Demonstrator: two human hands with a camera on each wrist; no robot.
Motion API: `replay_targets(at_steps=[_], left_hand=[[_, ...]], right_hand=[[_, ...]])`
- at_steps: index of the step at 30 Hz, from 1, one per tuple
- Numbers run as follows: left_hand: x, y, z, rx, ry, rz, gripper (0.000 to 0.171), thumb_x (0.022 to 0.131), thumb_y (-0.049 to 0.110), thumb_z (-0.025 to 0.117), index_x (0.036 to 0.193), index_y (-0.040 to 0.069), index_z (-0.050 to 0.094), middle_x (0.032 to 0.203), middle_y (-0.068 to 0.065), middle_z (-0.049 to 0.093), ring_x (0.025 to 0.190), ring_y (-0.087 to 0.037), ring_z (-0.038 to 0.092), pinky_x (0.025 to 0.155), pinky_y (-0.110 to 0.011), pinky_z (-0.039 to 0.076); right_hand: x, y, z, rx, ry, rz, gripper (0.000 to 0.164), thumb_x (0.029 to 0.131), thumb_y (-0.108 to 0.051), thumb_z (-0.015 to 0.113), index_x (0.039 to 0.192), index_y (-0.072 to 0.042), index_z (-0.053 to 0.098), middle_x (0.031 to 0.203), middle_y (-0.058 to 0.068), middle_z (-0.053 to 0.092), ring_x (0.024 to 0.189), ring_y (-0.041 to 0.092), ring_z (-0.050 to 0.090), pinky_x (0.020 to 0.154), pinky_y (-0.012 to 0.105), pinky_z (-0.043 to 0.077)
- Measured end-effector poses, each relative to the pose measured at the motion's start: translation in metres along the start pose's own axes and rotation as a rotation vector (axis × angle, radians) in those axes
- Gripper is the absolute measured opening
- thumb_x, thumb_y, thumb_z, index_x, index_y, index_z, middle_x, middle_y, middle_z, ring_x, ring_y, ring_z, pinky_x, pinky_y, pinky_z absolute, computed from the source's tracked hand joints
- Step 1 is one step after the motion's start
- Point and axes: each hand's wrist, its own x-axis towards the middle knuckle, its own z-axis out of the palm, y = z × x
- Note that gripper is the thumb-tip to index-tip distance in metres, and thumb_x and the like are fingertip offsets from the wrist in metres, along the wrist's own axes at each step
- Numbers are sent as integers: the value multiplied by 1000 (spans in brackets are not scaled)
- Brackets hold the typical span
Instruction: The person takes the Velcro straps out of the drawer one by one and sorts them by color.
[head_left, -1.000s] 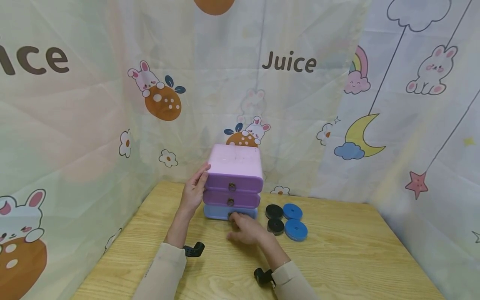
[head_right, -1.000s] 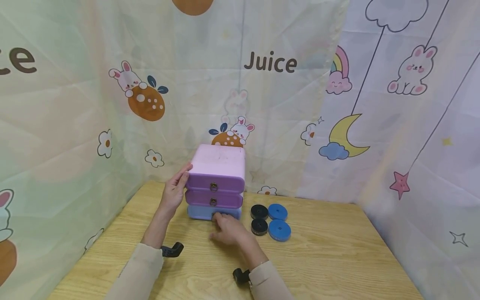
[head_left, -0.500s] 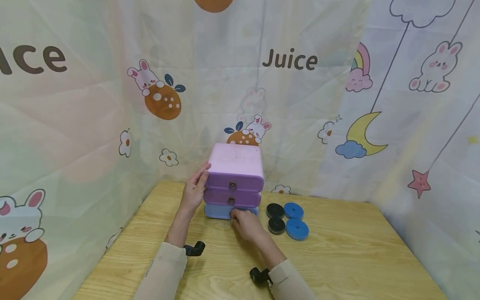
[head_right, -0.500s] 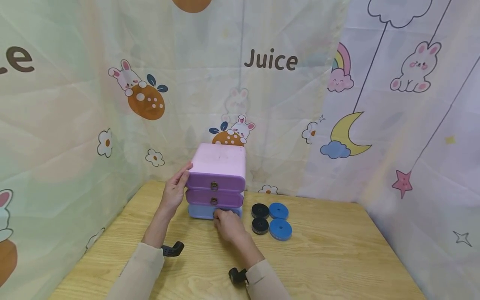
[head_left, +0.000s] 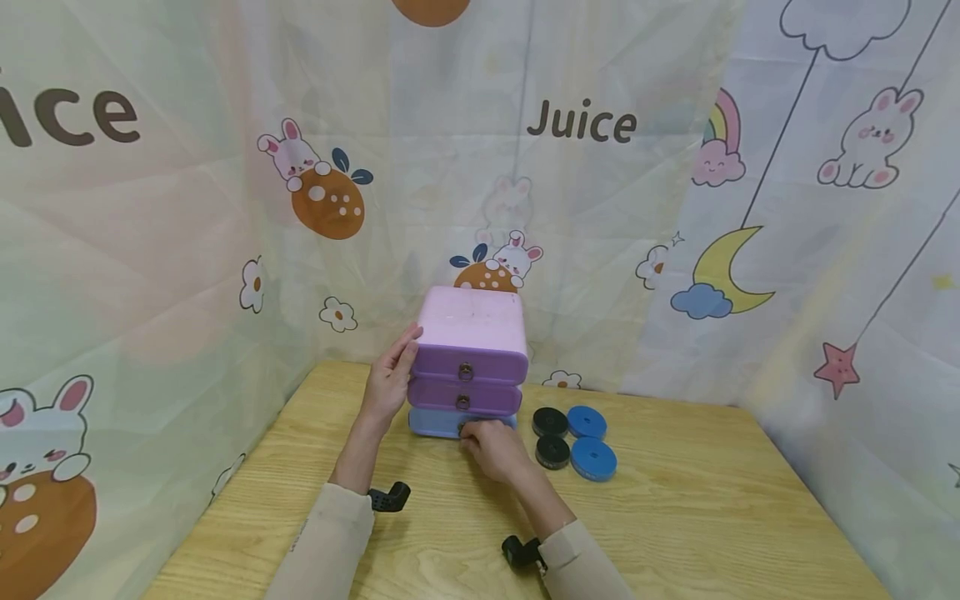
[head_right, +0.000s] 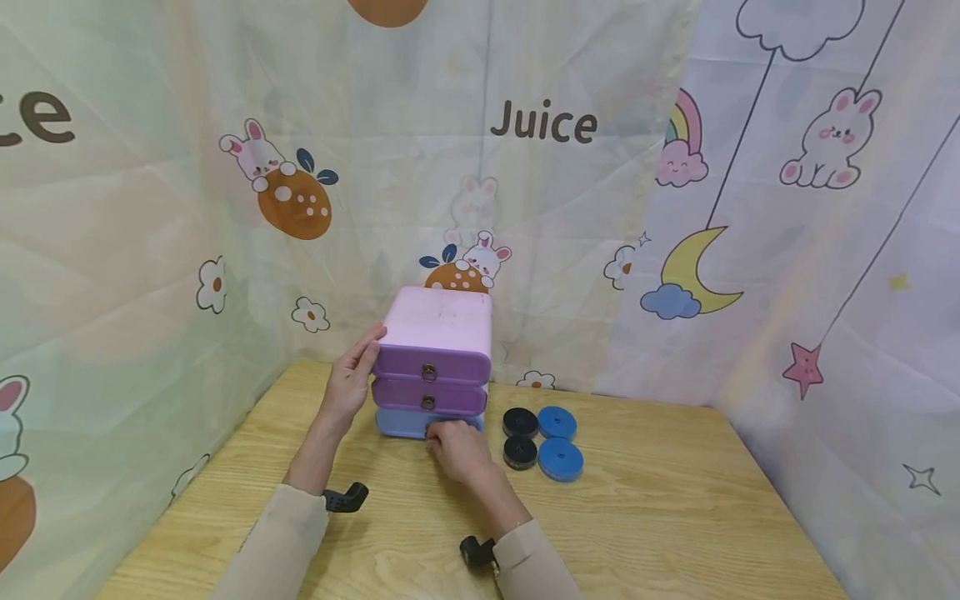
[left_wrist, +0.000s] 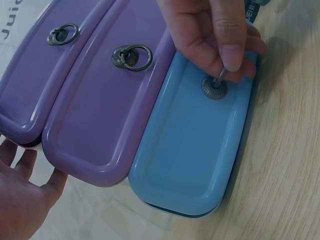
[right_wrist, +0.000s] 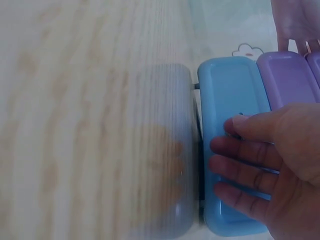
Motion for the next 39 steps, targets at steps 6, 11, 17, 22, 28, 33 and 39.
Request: replay_targets(at_steps=[6,11,17,22,28,33,39], left_hand=[[0,0,0,-1,-4,4,50,105,49,58,147,23,61,163,12,44,154,-11,35,126,-42,33],[0,1,0,2,-3,6,49,106,46,57,148,21,60,163,11,45,154,-12,35,125,-40,33],[1,3,1,13,5,20,49,106,46,57,148,21,60,162,10,46,154,-11,35,126,-36,32],[0,2,1,19,10,9,49,105,47,57,148,23,60,161,12,47,153,-9,36,127,-36,31],[-1,0,0,23,6,10,48,105,47,57,147,25,61,161,13,47,153,-8,36,126,-36,32],[-4,14,1,33,-14,-21,47,108,40,55,150,20,58,163,9,45,154,-11,35,126,-36,32],[0,18,-4,135,-56,-48,45,111,33,51,152,15,54,167,0,39,158,-19,28,129,-42,27]], right_hand=[[-2,1,-1,14,8,-14,8,99,-20,72,99,-15,79,95,-5,77,87,17,73,74,37,60],[-2,1,-3,27,-12,-22,9,100,-20,71,100,-16,79,96,-4,77,89,16,73,77,36,60],[-2,-1,-6,42,-55,-30,11,100,-21,70,99,-17,80,94,-5,77,88,12,72,76,31,59],[-3,-2,-7,51,-78,-37,11,100,-19,71,102,-15,81,96,-4,78,88,12,73,76,29,59],[-4,-2,-7,140,-73,2,43,108,-37,58,70,-17,66,60,-8,54,52,6,49,50,23,40],[-4,-1,-7,179,-78,13,50,108,-43,54,65,-19,60,55,-12,41,47,4,40,47,22,32],[-4,-1,-7,188,-114,3,37,104,-39,63,81,-14,76,59,-13,48,50,3,44,49,22,35]])
